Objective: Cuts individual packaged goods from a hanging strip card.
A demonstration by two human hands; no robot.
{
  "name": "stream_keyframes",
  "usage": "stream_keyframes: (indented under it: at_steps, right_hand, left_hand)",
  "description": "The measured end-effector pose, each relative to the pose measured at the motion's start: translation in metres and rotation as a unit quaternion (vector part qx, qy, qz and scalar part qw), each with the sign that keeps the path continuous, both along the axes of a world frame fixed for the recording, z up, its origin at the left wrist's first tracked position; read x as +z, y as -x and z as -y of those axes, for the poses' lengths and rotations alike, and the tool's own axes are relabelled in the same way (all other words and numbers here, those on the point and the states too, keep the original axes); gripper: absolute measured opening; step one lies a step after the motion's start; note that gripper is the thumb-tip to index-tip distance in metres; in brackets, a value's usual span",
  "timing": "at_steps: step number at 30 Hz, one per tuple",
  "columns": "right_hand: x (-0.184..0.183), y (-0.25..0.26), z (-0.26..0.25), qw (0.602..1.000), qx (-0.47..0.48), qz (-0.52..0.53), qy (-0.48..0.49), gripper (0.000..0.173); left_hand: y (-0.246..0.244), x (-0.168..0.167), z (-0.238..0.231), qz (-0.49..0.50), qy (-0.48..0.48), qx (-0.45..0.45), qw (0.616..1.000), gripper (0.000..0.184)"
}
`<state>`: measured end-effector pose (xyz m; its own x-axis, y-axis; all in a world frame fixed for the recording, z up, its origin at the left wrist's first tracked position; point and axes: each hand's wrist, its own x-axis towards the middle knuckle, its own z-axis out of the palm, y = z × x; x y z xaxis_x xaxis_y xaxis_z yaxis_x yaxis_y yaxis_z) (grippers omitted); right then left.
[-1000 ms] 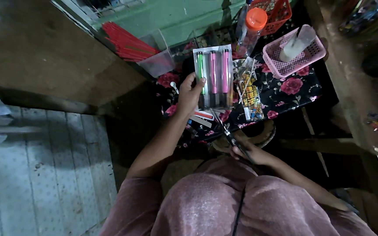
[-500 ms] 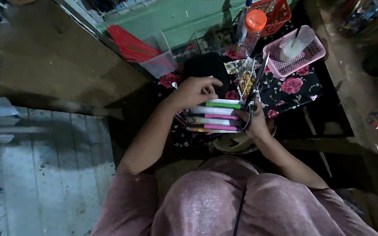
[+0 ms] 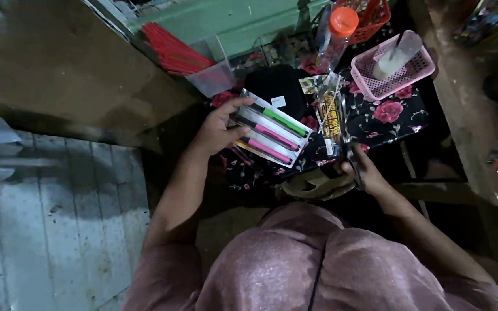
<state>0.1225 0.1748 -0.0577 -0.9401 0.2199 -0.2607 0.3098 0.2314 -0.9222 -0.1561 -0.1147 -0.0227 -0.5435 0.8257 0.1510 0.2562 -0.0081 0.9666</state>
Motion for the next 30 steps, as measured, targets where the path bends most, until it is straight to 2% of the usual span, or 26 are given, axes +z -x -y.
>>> stream_keyframes:
  at_steps: [1,3,6,13,21,27,30]
  right_hand:
    - [0.005,-0.015,-0.009,0.997,0.054,0.055,-0.032,0.092]
    - [0.020,-0.031,-0.008,0.977,0.146,0.149,-0.038,0.083]
    - [0.029,-0.031,0.011,0.959,0.200,0.198,-0.013,0.077]
    - [0.028,-0.002,0.034,0.975,0.183,0.128,0.016,0.076]
    - [0.032,-0.001,0.030,0.972,0.188,0.139,0.025,0.078]
    - [0.031,-0.001,0.030,0.970,0.197,0.141,0.034,0.086]
    - [0.030,-0.001,0.032,0.970,0.198,0.133,0.041,0.082]
  left_hand:
    - [0.007,0.003,0.006,0.001,0.008,-0.004,1.000,0.058]
    - [0.018,0.009,0.014,0.003,0.034,-0.011,0.999,0.059]
    - [0.026,0.016,0.011,0.031,0.039,-0.039,0.998,0.060]
    - [0.022,0.018,-0.011,0.075,0.010,-0.117,0.990,0.058]
    - [0.022,0.020,-0.017,0.075,0.005,-0.132,0.988,0.056]
    - [0.024,0.022,-0.016,0.057,0.008,-0.122,0.991,0.057]
    - [0.024,0.022,-0.018,0.065,0.014,-0.130,0.989,0.057]
